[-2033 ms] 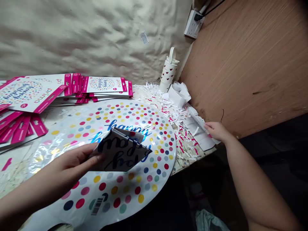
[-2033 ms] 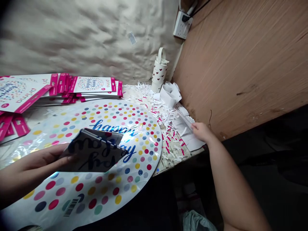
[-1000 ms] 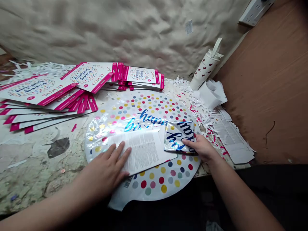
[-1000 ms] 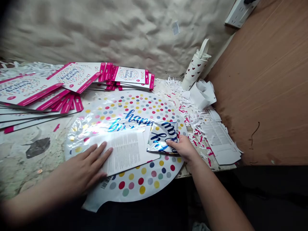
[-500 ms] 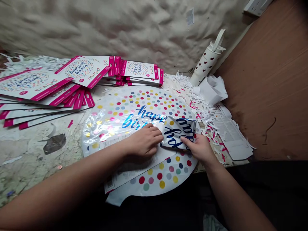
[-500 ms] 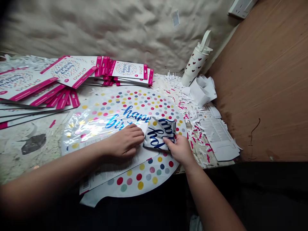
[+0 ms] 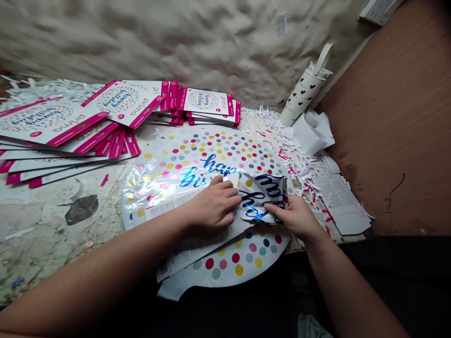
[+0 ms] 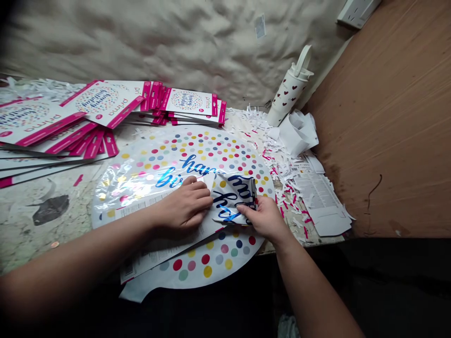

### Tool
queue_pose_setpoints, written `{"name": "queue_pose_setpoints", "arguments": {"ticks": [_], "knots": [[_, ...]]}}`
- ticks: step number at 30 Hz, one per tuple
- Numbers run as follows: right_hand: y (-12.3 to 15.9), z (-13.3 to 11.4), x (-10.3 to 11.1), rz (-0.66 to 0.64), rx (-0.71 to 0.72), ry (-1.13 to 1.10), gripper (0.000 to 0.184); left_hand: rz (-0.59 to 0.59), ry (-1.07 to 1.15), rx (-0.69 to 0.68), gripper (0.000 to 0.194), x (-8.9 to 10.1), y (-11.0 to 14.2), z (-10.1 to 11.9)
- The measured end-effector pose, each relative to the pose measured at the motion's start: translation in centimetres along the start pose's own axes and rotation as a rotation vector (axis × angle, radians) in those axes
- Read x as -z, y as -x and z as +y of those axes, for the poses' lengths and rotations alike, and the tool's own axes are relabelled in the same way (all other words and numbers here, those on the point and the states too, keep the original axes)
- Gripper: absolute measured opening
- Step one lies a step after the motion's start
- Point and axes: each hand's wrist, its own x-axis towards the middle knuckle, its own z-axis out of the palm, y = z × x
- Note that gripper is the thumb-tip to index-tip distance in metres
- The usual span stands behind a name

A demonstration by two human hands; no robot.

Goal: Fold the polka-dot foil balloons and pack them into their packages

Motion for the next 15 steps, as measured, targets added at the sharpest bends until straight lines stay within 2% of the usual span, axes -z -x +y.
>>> {"name": "queue_pose_setpoints", "arguments": {"ticks": [6, 9, 15], "knots": [[-1.9, -1.2, 1.1, -0.368, -0.148, -0.153, 0.037, 0.006, -0.038, -0.098, 0.014, 0.6, 0.1, 0.6], [-3.0, -0.9, 1.2, -0.383, -0.182, -0.198, 0.037, -0.003, -0.048, -0.068, 0.013, 0.6, 0.3, 0.8], [-3.6, -0.5, 1.3, -0.401, -0.231, -0.080, 0.030, -0.039, -0.061, -0.073, 0.015, -0.2, 0.4, 1.1]]}}
